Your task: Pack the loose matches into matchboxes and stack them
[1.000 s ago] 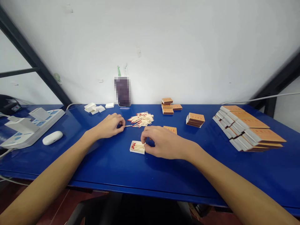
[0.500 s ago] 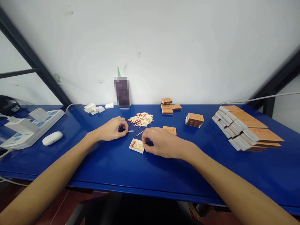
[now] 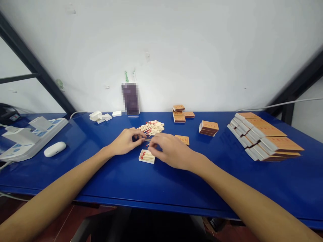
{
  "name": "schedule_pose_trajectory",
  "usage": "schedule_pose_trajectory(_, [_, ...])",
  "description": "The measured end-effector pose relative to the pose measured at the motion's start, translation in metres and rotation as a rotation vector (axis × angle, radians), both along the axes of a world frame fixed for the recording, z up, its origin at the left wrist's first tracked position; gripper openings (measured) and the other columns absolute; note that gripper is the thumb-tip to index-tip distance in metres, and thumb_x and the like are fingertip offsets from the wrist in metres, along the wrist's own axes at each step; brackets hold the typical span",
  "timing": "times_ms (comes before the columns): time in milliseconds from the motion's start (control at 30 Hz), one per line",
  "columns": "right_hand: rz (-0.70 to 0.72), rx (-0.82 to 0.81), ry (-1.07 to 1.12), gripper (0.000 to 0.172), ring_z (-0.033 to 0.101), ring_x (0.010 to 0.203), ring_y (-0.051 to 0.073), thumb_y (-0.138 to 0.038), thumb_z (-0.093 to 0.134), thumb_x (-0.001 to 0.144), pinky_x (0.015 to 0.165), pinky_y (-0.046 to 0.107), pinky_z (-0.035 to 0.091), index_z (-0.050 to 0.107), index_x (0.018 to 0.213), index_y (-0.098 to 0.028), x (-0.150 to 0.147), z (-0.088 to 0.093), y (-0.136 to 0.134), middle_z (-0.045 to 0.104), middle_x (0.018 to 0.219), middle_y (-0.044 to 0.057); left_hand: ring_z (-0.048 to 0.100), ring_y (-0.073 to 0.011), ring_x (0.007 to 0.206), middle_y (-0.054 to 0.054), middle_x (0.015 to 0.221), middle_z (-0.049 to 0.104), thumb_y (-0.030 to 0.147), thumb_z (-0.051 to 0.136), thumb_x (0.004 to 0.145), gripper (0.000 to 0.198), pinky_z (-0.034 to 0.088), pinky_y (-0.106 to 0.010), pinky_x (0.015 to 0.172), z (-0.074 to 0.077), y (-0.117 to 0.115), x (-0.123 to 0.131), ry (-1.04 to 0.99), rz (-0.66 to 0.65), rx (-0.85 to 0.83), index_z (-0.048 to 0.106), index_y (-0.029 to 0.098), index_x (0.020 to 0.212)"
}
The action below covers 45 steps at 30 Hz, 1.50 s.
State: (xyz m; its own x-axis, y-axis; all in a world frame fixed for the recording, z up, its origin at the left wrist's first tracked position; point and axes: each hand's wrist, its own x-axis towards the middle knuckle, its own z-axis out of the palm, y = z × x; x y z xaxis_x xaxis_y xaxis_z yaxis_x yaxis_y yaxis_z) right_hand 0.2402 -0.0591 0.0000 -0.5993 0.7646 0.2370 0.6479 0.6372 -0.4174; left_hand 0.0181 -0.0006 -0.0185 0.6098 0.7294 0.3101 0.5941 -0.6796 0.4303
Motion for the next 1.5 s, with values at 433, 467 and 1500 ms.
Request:
schedule_pose_trajectory(433, [-0.084,0.255,-0.231,0.029,0.06,0.095,0.024,-0.031,0.046,0.1,0.077,0.034,0.042,0.071,0.111,-0.021,-0.007,-0.026,0.035,0.067,0.1,0.009,0.056,-0.0204,0.081,-0.004,0.09,0.066,0.04,0.059,0.093,0.023,0.04,-0.034,0.073,-0.005,0.014,-0.001,0.189,0.198,0.172,0.075,0.024,0.096])
schedule_pose_trajectory(467, [-0.081,0.259,-0.232,0.029,0.059,0.095,0.023,-0.031,0.046,0.101,0.076,0.034,0.042,0.072,0.108,-0.021,-0.007,-0.026,0.034,0.067,0.1,0.009,0.056,-0.0206,0.081,-0.004,0.091,0.066,0.04,0.06,0.093,0.022,0.04,-0.034,0.074,-0.005,0.014,0.001,0.196,0.196,0.172,0.076,0.024,0.096])
schedule_pose_trajectory(1500, [-0.086,0.189,0.013,0.014,0.058,0.086,0.019,-0.029,0.062,0.091,0.074,0.03,0.043,0.067,0.082,-0.02,-0.002,-0.029,0.025,0.063,0.089,0.004,0.058,-0.0173,0.082,-0.001,0.085,0.068,0.029,0.051,0.095,0.021,0.043,-0.032,0.081,0.007,-0.005,0.006,0.058,-0.107,-0.065,0.071,0.022,0.088])
